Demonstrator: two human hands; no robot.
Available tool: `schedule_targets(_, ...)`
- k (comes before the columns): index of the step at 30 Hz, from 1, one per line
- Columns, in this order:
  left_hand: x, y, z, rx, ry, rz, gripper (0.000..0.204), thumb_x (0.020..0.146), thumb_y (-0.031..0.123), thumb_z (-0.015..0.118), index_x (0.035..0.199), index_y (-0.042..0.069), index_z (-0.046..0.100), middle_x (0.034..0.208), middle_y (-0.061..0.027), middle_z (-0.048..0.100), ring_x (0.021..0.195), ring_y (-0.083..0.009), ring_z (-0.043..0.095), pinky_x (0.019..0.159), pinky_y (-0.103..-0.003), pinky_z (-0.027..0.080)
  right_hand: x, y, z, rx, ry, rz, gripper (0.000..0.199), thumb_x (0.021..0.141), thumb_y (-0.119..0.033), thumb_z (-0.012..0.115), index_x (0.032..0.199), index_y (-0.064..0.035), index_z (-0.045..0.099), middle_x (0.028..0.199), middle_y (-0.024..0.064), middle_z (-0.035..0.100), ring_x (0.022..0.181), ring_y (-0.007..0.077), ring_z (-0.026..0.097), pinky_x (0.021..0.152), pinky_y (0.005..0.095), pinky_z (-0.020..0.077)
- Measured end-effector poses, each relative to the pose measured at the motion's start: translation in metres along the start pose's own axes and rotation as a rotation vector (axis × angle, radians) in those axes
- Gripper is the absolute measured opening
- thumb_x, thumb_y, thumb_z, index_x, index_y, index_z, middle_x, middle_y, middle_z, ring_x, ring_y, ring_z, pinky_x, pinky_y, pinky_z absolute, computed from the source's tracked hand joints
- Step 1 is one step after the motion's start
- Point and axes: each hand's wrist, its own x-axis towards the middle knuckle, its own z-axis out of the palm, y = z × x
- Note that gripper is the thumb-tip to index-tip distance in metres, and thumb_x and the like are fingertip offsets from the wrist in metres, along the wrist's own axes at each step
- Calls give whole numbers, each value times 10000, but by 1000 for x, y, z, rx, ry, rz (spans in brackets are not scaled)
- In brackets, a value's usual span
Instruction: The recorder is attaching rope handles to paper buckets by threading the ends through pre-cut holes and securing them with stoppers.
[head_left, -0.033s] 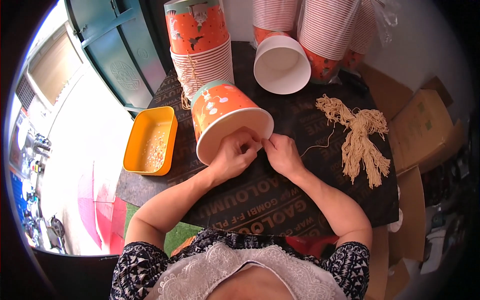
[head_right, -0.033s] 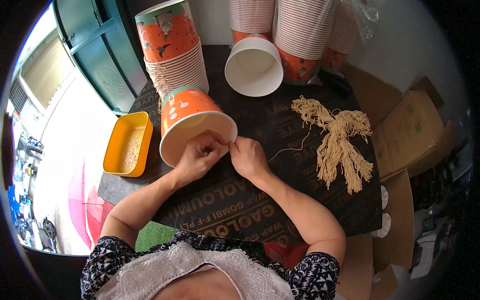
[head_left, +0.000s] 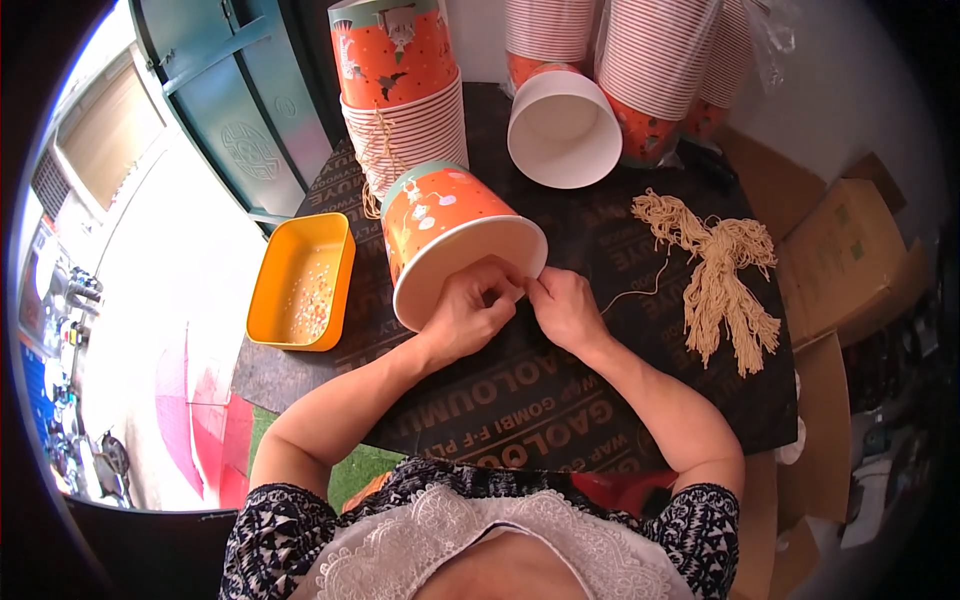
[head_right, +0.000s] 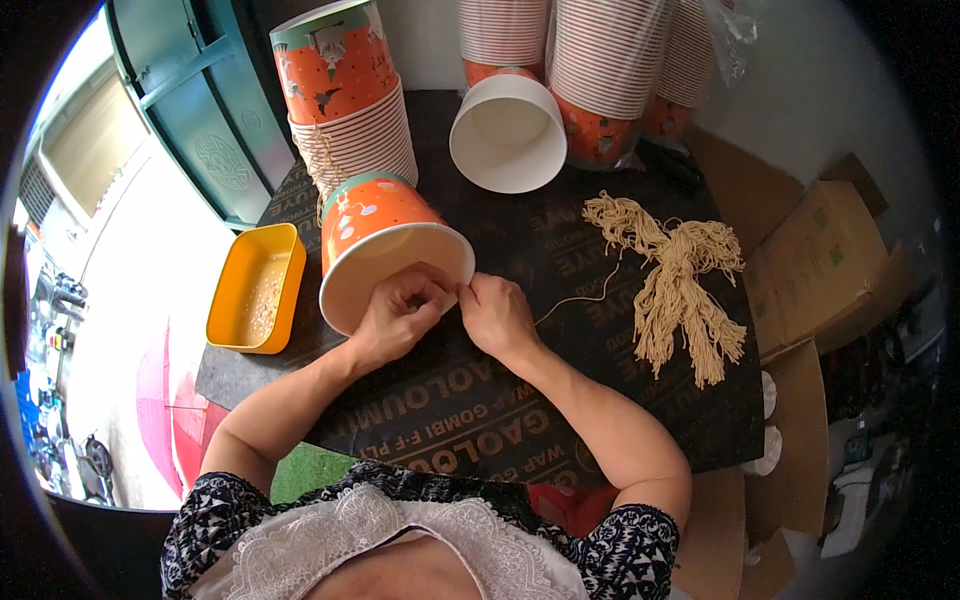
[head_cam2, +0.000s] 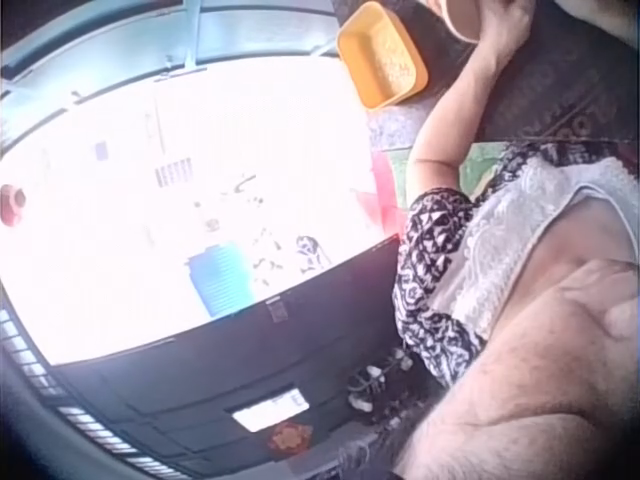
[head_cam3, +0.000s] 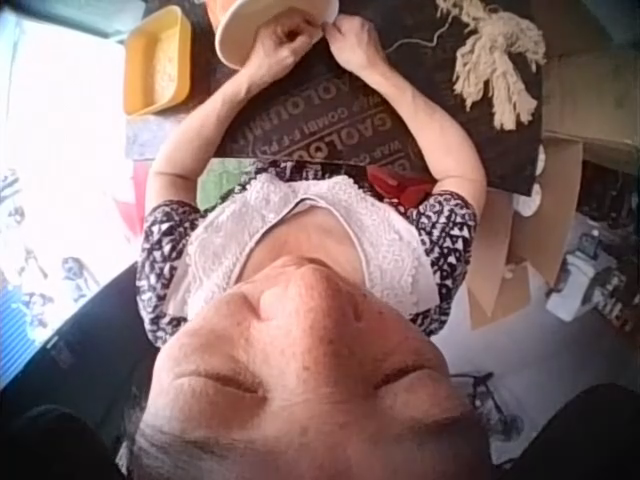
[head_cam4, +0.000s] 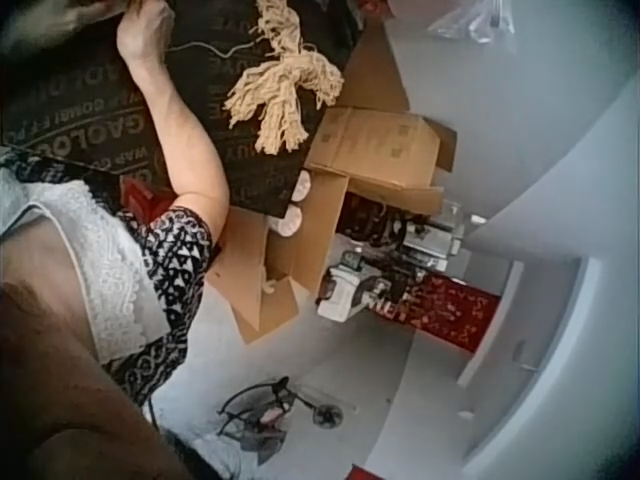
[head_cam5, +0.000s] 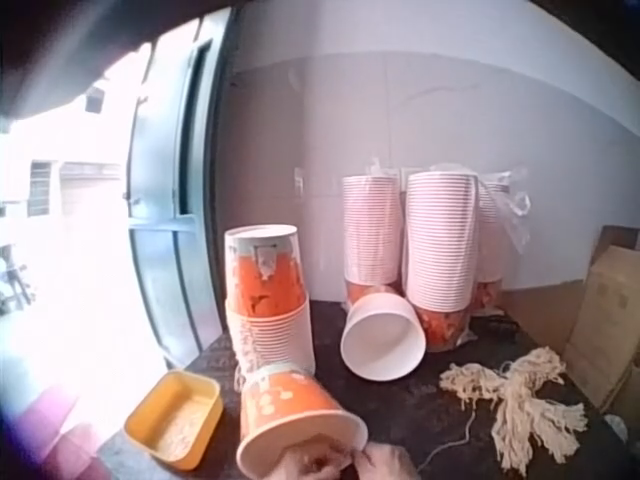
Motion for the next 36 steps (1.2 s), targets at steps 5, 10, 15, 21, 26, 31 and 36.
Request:
schedule_targets(5, 2, -1, 0, -160, -28, -221, 102, 922, 82, 586, 873, -4, 611, 874, -48, 619, 661, -82, 540, 548, -229, 429, 2, 1, -1, 2, -29, 35, 248, 902, -170, 563, 833, 47, 661, 811, 285, 631, 812, 464, 629, 688, 514, 500)
schedule_targets(10, 6, 6, 8, -67, 15, -412, 146, 941, 131, 582, 878, 1, 602, 747, -43, 596, 586, -98, 539, 500, -240, 442, 0, -5, -4, -38, -45, 22, 261, 907, -180, 554, 829, 46, 660, 805, 282, 634, 800, 455, 634, 691, 520, 499)
schedule_targets(15, 7, 0, 5, 16, 34, -412, 179, 955, 162, 574, 898, -5, 607, 716, -41, 588, 594, -101, 558, 507, -240, 482, -14, -12, -8, -181, -94, -33, 219, 906, -177, 550, 862, 22, 629, 791, 263, 647, 784, 446, 640, 682, 523, 505)
schedule_targets(21, 8, 0, 3, -16, -28, -363, 114, 924, 85, 604, 960, -23, 603, 789, -49, 603, 636, -104, 574, 540, -243, 503, -22, -9, -3, -140, -36, -253, 148, 906, -127, 545, 838, -3, 592, 736, 222, 641, 705, 423, 640, 604, 500, 503)
schedule_targets(26, 8, -5, 3, 22, -93, -364, 113, 880, 27, 609, 972, -38, 616, 811, -74, 621, 659, -123, 593, 556, -263, 506, -16, -6, -4, 15, 54, -254, 104, 889, -71, 578, 810, -4, 589, 746, 217, 634, 703, 402, 641, 575, 464, 497)
schedule_targets(31, 6, -9, 6, 132, -55, -176, 123, 841, 7, 619, 948, -50, 637, 797, -110, 645, 675, -180, 619, 592, -307, 516, -17, -23, -9, 23, 103, -369, 79, 870, -51, 608, 809, -8, 583, 749, 196, 637, 686, 377, 643, 561, 432, 503)
schedule_targets(36, 8, -11, 10, 139, -2, -242, 98, 842, 25, 650, 919, -34, 650, 807, -123, 675, 737, -181, 637, 642, -312, 518, -21, -26, -11, -19, 128, -475, 63, 849, -30, 626, 810, -20, 577, 731, 168, 629, 658, 348, 642, 549, 401, 509)
